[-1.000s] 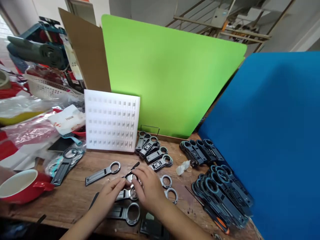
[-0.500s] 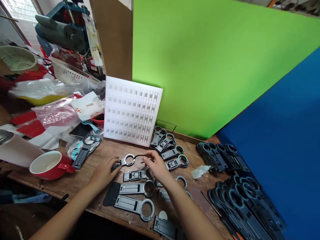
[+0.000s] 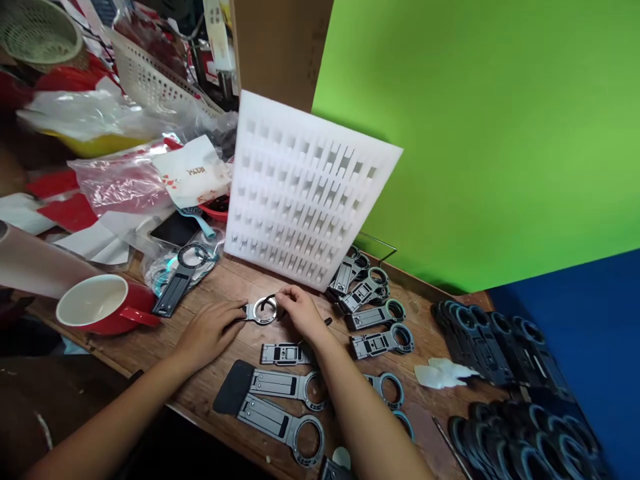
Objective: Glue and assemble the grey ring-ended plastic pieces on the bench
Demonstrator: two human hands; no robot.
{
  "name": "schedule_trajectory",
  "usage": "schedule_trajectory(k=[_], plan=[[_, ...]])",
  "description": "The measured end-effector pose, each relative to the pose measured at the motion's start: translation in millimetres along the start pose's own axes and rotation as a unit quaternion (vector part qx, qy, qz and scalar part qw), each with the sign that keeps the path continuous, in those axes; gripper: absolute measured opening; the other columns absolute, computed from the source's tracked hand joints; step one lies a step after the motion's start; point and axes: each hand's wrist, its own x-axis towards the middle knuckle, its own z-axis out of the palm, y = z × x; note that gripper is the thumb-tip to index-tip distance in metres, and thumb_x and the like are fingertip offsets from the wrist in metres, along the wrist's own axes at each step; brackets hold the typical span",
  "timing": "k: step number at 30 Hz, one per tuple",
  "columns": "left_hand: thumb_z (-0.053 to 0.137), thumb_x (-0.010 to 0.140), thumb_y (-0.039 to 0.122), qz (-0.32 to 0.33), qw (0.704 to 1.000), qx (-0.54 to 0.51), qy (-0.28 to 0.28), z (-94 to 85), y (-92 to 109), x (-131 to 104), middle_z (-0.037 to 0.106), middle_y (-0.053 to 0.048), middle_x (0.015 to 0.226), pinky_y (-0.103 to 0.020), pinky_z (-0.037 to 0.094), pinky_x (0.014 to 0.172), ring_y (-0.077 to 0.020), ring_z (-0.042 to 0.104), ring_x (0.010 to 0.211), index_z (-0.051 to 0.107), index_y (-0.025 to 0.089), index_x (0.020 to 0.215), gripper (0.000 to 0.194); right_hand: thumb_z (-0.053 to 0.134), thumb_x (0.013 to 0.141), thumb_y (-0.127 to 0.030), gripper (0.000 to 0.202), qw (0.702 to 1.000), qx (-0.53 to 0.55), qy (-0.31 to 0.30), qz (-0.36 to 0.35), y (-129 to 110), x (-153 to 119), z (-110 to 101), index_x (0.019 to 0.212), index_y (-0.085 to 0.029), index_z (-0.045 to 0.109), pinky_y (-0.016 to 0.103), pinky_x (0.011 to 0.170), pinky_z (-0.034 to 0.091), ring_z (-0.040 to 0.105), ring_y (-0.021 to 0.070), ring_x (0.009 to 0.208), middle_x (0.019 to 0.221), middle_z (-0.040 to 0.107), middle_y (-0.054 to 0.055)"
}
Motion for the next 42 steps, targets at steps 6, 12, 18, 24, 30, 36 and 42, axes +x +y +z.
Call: schedule_trajectory(k=[6, 12, 18, 24, 30, 36, 42], plan=[[0.048, 0.088, 0.030, 0.013, 1.000, 0.014, -0.001, 1.0, -0.7, 1.4, 0.063, -0.003, 0.119, -0.040, 0.041, 0.090, -0.0207, 0.057, 0.106, 0.062, 0.025, 0.100, 0.019, 0.060, 0.075, -0.036, 0.017, 0.996, -0.072, 0.013, -0.049, -5.1, -2.8, 5.8, 0.071, -0.019, 0.057, 0.024, 0.061, 0.039, 0.049, 0.0127, 0.063, 0.067, 0.055, -0.003], [0.048, 0.088, 0.024, 0.026, 0.999, 0.038, -0.014, 1.8, -2.2, -0.3, 0.061, -0.002, 0.123, -0.040, 0.040, 0.090, -0.0207, 0.055, 0.108, 0.062, 0.026, 0.103, 0.021, 0.054, 0.081, -0.035, 0.018, 0.991, -0.118, 0.014, -0.057, 6.5, -5.8, 17.1, 0.075, -0.019, 0.059, 0.025, 0.063, 0.041, 0.054, 0.0143, 0.066, 0.070, 0.060, 0.000], [0.050, 0.085, 0.017, 0.055, 0.997, 0.053, -0.021, 2.2, -4.1, -0.7, 0.059, -0.003, 0.126, -0.042, 0.039, 0.093, -0.0220, 0.052, 0.111, 0.063, 0.027, 0.105, 0.026, 0.056, 0.079, -0.037, 0.019, 0.992, -0.110, 0.029, -0.060, 21.8, -1.4, 14.9, 0.075, -0.018, 0.060, 0.026, 0.066, 0.042, 0.055, 0.0150, 0.068, 0.071, 0.062, 0.000], [0.051, 0.084, 0.016, 0.061, 0.996, 0.065, -0.021, 2.8, -4.6, -0.9, 0.059, -0.003, 0.126, -0.042, 0.039, 0.092, -0.0225, 0.052, 0.111, 0.063, 0.027, 0.105, 0.027, 0.056, 0.079, -0.036, 0.019, 0.987, -0.148, 0.032, -0.058, 19.8, -0.4, 18.6, 0.076, -0.018, 0.063, 0.026, 0.064, 0.042, 0.056, 0.0149, 0.068, 0.071, 0.063, 0.000], [0.051, 0.083, 0.014, 0.061, 0.996, 0.067, -0.024, 2.1, -3.8, -0.5, 0.059, -0.004, 0.126, -0.042, 0.040, 0.091, -0.0226, 0.053, 0.111, 0.064, 0.027, 0.104, 0.028, 0.056, 0.080, -0.037, 0.020, 0.987, -0.149, 0.030, -0.055, 24.6, 1.1, 19.3, 0.078, -0.019, 0.064, 0.026, 0.066, 0.044, 0.058, 0.0156, 0.069, 0.073, 0.065, 0.001], [0.050, 0.084, 0.016, 0.062, 0.995, 0.067, -0.026, 2.8, -4.7, -0.2, 0.058, -0.004, 0.126, -0.042, 0.040, 0.091, -0.0225, 0.052, 0.111, 0.063, 0.027, 0.105, 0.027, 0.056, 0.080, -0.037, 0.020, 0.987, -0.146, 0.023, -0.058, 29.2, 4.1, 17.6, 0.079, -0.019, 0.064, 0.026, 0.066, 0.044, 0.058, 0.0156, 0.070, 0.073, 0.065, 0.001], [0.051, 0.084, 0.017, 0.061, 0.996, 0.060, -0.023, 2.8, -5.3, -0.3, 0.059, -0.004, 0.126, -0.043, 0.040, 0.091, -0.0227, 0.053, 0.110, 0.064, 0.028, 0.104, 0.027, 0.056, 0.079, -0.036, 0.019, 0.985, -0.158, 0.028, -0.056, 25.5, 4.2, 19.5, 0.078, -0.019, 0.064, 0.026, 0.066, 0.044, 0.057, 0.0151, 0.070, 0.073, 0.065, 0.001]])
